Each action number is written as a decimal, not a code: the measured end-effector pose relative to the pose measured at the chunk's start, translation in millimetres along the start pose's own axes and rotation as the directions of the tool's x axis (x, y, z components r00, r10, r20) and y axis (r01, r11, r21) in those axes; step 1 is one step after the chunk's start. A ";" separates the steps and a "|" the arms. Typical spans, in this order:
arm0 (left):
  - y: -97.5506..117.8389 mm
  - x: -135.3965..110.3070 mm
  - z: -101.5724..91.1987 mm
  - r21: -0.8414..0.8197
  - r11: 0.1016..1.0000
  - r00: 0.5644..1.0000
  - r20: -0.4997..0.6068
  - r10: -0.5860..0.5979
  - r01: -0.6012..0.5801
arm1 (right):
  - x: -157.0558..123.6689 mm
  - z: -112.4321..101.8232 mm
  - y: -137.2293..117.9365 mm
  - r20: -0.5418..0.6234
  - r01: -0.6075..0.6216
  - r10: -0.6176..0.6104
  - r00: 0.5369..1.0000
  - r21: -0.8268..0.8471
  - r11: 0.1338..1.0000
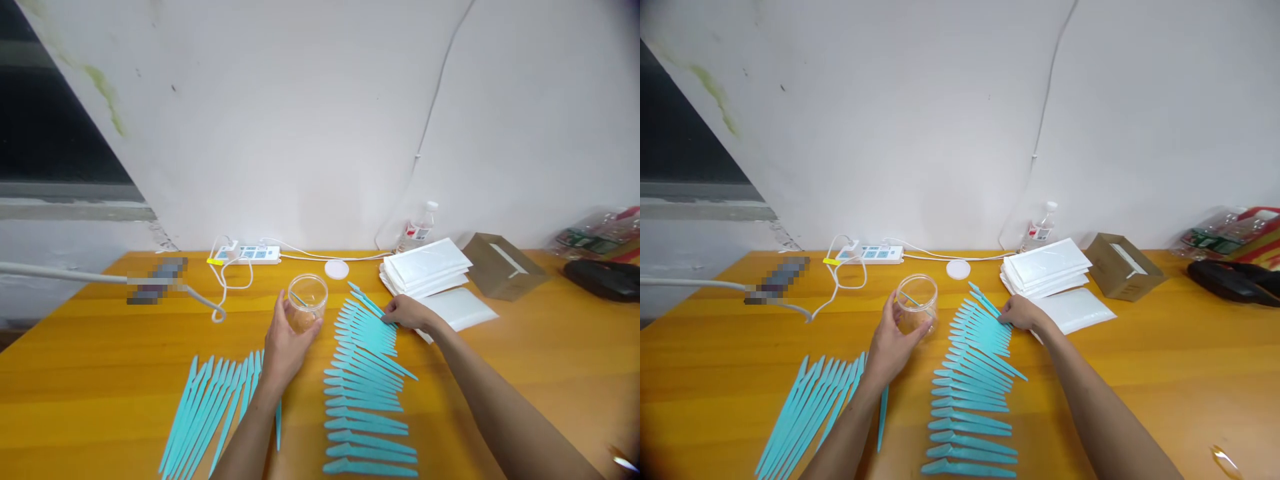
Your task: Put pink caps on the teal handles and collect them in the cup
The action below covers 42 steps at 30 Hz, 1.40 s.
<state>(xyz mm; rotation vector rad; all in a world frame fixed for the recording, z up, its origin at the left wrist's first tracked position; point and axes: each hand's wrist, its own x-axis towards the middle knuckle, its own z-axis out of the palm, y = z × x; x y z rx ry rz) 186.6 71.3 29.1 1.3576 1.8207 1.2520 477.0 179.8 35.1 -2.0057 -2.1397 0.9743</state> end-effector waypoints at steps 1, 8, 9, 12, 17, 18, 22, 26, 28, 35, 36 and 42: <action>-0.5 -2.0 0.3 0.003 1.000 1.000 0.006 -0.002 0.002 | 0.1 -1.6 0.4 0.003 0.007 -0.007 1.000 0.007 1.000; 0.9 -12.8 -2.7 0.058 0.998 1.000 0.018 0.007 -0.008 | -29.5 -38.7 -11.0 -0.097 0.089 -0.090 0.991 -0.017 0.996; 1.0 -13.7 -2.6 0.065 0.998 1.000 0.022 0.013 -0.014 | -39.9 -49.2 -20.7 -0.125 0.128 -0.130 0.984 -0.022 0.991; -0.2 -16.1 -0.7 0.076 0.996 0.999 0.039 0.033 -0.036 | -76.2 -78.3 -70.1 -0.209 0.359 -0.370 0.905 -0.089 0.929; -2.7 -19.8 1.6 0.048 0.995 0.995 0.061 0.084 -0.087 | -102.4 -85.2 -175.8 -0.043 0.510 -0.576 0.816 -0.416 0.753; -2.4 -20.5 1.2 0.049 0.995 0.994 0.067 0.082 -0.085 | -98.4 -82.3 -189.6 0.007 0.515 -0.578 0.816 -0.462 0.722; 0.4 -22.0 -2.1 0.067 0.995 0.995 0.072 0.063 -0.068 | -64.8 -74.6 -192.0 0.039 0.555 -0.577 0.816 -0.337 0.761; 1.5 -21.5 -4.3 0.079 0.994 0.995 0.073 0.069 -0.074 | -28.5 -61.1 -125.1 -0.165 0.212 -0.240 0.957 -0.170 0.962; 0.9 -20.9 -4.1 0.085 0.993 0.995 0.068 0.072 -0.078 | -15.9 -45.6 -88.2 -0.159 0.096 -0.125 0.979 -0.177 0.980; 0.5 -20.9 -3.8 0.102 0.990 0.993 0.077 0.085 -0.093 | 0.4 -2.1 -39.4 -0.100 0.074 -0.081 0.992 -0.079 0.994; 0.3 -21.1 -4.1 0.105 0.990 0.993 0.076 0.089 -0.096 | -0.4 -4.8 -39.9 -0.113 0.093 -0.101 0.988 -0.075 0.993; -4.5 -20.2 -4.3 0.119 0.986 0.991 0.076 0.112 -0.121 | -58.0 -76.3 -72.5 -0.283 0.261 -0.269 0.921 -0.065 0.963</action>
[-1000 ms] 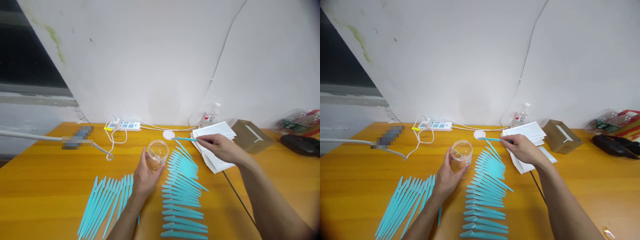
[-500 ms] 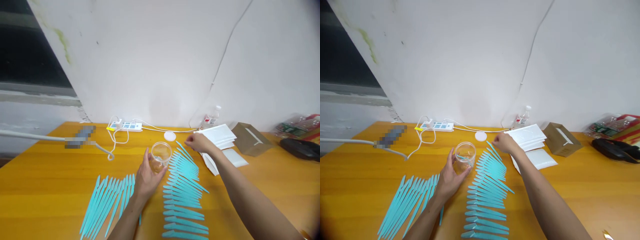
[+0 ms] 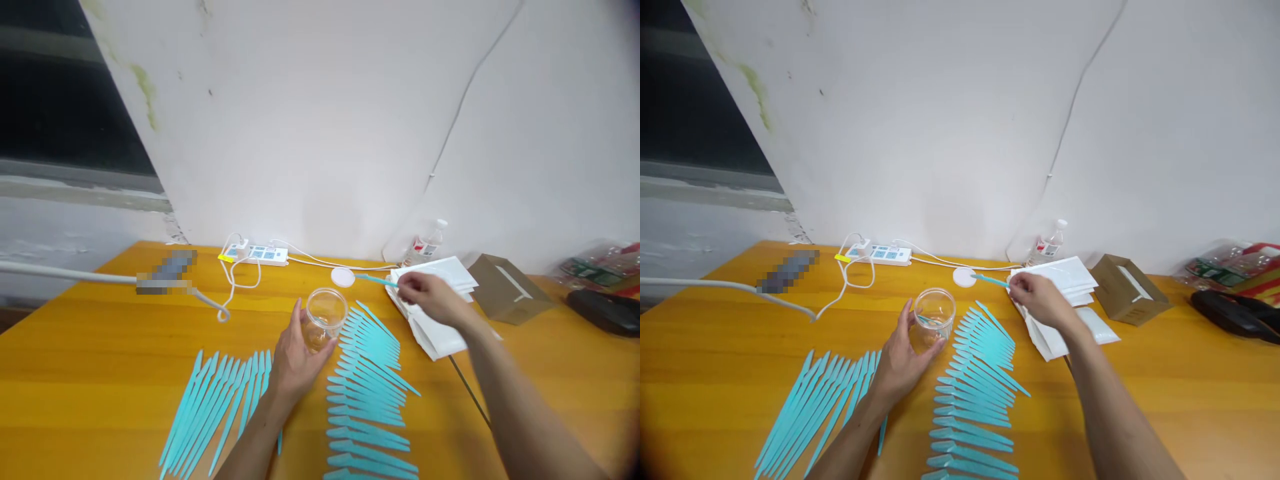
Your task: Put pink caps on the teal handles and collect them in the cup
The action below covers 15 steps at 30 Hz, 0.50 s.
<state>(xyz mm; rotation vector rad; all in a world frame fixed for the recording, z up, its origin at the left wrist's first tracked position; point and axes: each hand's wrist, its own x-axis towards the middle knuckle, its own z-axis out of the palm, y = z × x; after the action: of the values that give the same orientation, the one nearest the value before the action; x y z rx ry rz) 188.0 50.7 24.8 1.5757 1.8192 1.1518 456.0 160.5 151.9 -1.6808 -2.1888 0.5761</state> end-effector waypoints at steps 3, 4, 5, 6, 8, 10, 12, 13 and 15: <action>-0.1 0.4 -0.8 -0.003 1.000 1.000 -0.008 0.010 -0.010 | -20.3 -43.1 -54.5 -0.050 0.221 -0.227 0.973 -0.110 0.969; 0.7 0.3 -1.3 -0.002 1.000 1.000 -0.008 0.005 -0.005 | -23.4 -48.1 -74.2 -0.008 0.298 -0.303 0.953 -0.163 0.941; 1.7 0.2 -1.9 -0.001 1.000 1.000 -0.005 -0.005 0.005 | -23.8 -47.4 -92.7 0.014 0.363 -0.368 0.930 -0.198 0.911; 2.8 -0.1 -2.4 0.001 1.000 1.000 0.000 -0.016 0.016 | -21.6 -41.7 -109.0 0.058 0.404 -0.402 0.914 -0.225 0.887; 4.5 -0.8 -3.3 0.004 1.000 1.000 0.012 -0.023 0.023 | -11.5 -20.6 -131.2 0.150 0.454 -0.429 0.891 -0.244 0.857; 5.2 -1.4 -3.9 0.002 1.000 1.000 0.016 -0.011 0.011 | 0.5 2.8 -136.1 0.228 0.475 -0.430 0.874 -0.202 0.857; 5.2 -1.7 -4.3 -0.006 1.000 1.000 0.013 0.010 -0.010 | 8.4 20.0 -121.0 0.224 0.455 -0.428 0.876 -0.085 0.886; 5.2 -1.7 -4.4 -0.010 1.000 1.000 0.011 0.017 -0.017 | 9.8 25.8 -106.3 0.185 0.421 -0.411 0.893 -0.019 0.907; 5.7 -1.8 -4.5 -0.014 1.000 1.000 0.012 0.019 -0.019 | 7.4 34.5 -65.6 0.068 0.302 -0.306 0.950 0.063 0.951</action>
<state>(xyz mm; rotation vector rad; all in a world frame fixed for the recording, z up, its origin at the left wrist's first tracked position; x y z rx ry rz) 188.1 47.6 31.6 1.5917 1.7881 1.1589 382.5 148.6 154.7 -1.2767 -2.4020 0.6145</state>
